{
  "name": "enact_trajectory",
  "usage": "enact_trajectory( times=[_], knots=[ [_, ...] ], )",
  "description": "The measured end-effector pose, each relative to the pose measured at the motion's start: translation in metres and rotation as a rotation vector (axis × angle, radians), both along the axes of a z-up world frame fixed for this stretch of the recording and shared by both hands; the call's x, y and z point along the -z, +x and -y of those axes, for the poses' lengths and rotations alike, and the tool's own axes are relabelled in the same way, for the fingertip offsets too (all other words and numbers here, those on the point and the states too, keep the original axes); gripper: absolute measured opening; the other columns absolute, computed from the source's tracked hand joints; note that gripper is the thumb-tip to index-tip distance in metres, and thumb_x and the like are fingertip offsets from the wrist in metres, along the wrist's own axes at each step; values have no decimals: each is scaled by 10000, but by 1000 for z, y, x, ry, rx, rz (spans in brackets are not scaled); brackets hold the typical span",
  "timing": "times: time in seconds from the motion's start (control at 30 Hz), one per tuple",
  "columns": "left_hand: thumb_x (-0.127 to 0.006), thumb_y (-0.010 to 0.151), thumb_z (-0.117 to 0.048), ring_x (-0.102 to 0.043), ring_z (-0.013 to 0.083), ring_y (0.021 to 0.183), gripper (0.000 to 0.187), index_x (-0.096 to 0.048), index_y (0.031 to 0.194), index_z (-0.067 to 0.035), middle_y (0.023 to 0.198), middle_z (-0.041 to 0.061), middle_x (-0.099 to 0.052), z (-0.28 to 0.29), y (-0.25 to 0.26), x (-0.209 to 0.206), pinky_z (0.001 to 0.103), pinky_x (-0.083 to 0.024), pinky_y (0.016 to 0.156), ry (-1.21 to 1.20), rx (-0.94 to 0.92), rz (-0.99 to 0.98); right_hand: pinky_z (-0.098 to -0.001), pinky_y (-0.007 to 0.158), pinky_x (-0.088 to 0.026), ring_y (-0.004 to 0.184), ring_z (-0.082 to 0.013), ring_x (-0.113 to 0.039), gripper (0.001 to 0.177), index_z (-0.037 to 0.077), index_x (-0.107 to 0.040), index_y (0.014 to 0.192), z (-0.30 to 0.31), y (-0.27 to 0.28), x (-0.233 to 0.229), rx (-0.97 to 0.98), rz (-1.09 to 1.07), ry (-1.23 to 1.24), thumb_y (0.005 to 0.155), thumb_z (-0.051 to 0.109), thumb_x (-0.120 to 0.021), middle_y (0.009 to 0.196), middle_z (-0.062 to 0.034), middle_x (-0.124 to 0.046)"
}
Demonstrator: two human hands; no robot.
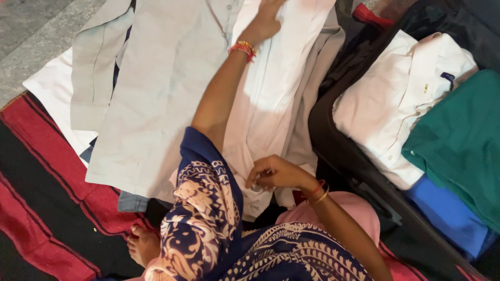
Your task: The person folds shirts and trousers by hand and places them inside an open suitcase.
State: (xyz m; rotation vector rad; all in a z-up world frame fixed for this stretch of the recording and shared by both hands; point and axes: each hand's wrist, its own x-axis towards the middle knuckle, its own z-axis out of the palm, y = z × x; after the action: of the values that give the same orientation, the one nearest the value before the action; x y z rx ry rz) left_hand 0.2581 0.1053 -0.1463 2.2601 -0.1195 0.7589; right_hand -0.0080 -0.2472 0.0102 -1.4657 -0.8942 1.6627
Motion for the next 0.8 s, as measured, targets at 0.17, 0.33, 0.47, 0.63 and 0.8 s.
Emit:
enact_trajectory(
  times=[0.17,0.33,0.47,0.63,0.8],
  knots=[
    [-592,771,84,-360,432,1380,791,-550,1504,-209,1623,159,-364,20,-16,-5,428,-308,1207,-20,-76,-271,-244,634,-490,695,-76,-588,221,61,-792,1055,-1,-1,0,-92,131,233,858,36,-696,901,-30,-766],
    [-706,653,-22,-362,409,1365,902,-453,1510,-148,1576,158,-383,3,1,-5,437,-295,1179,-200,-142,-265,-259,638,-499,708,-89,-623,198,64,-777,1037,-2,-3,8,-60,235,316,849,70,-717,884,-38,-731],
    [-753,719,-111,-415,319,1435,848,-496,1525,-164,1573,76,-543,5,16,-11,440,-282,1244,-205,-240,-210,-279,646,-505,689,-122,-614,213,44,-766,1055,-1,-5,17,-50,274,278,849,92,-737,835,-66,-712],
    [-767,776,-310,-321,311,1404,829,-411,1516,-197,1544,64,-459,48,11,-56,488,-264,1035,-167,-157,-538,-292,647,-507,708,-137,-627,306,54,-739,1131,-1,-5,15,-8,283,249,827,95,-735,878,-66,-732],
    [-779,958,-256,-490,342,1387,588,-543,1466,-76,1461,173,-578,40,12,-38,393,-392,1168,-121,-126,-210,-296,726,-538,818,-134,-673,239,52,-764,1081,0,0,9,-19,319,375,850,78,-712,949,-78,-749]
  ],
)
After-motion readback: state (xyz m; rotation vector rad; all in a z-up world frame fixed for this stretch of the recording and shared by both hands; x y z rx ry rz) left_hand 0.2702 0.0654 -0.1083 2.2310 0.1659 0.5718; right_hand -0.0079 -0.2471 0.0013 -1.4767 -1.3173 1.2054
